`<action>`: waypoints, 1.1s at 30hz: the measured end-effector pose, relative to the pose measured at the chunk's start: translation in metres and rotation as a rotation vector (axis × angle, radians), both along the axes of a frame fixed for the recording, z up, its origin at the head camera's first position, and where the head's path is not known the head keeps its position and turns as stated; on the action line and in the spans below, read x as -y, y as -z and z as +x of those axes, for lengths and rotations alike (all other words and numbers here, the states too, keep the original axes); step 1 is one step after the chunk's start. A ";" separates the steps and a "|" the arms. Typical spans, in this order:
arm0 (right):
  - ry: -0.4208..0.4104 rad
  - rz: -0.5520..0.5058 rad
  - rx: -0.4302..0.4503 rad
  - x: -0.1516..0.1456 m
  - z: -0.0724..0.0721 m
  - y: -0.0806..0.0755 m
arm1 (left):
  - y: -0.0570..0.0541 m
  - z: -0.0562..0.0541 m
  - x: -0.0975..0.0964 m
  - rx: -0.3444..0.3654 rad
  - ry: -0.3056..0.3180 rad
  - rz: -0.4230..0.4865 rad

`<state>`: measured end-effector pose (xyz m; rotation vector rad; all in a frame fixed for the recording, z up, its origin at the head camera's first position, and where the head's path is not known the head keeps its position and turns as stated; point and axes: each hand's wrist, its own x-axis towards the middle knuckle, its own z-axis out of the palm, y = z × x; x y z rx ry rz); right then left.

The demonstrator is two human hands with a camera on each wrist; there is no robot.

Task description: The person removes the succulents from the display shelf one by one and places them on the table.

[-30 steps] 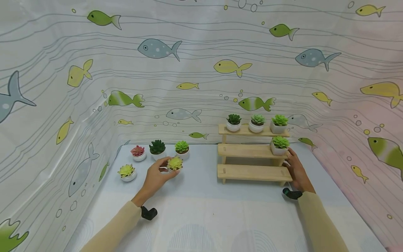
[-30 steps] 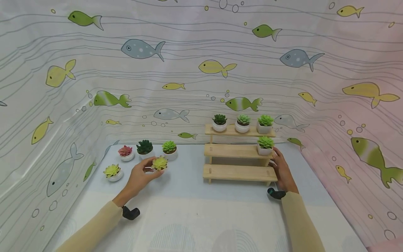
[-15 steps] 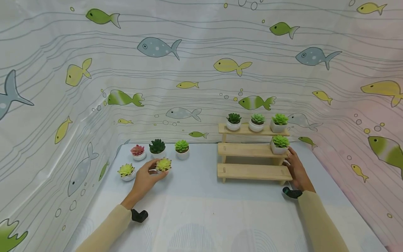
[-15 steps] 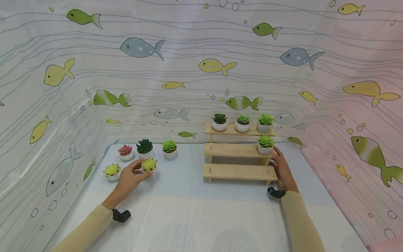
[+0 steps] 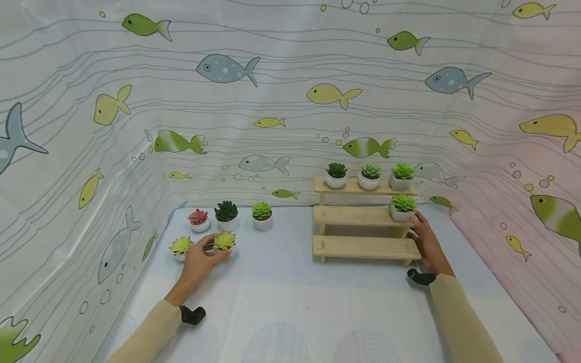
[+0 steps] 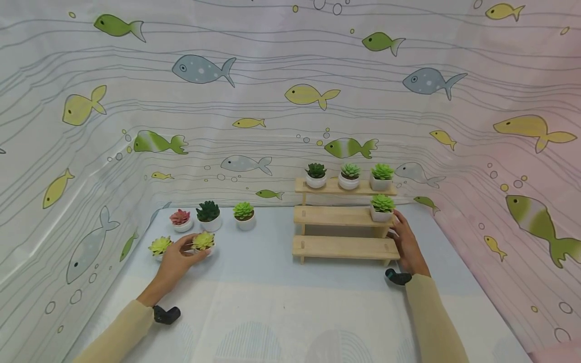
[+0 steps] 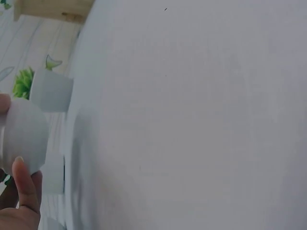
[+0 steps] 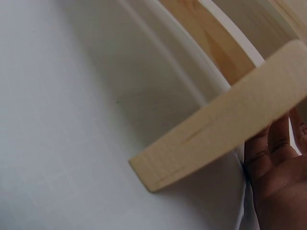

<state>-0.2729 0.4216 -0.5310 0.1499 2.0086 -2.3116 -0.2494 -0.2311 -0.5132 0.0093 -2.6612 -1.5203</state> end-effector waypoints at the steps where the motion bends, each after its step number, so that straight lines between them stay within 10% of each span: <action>1: 0.001 0.002 0.000 0.000 0.000 0.000 | 0.000 0.000 0.001 0.004 -0.005 -0.003; 33: 0.009 -0.030 0.010 -0.001 -0.002 0.000 | 0.002 0.002 0.011 0.126 -0.046 -0.026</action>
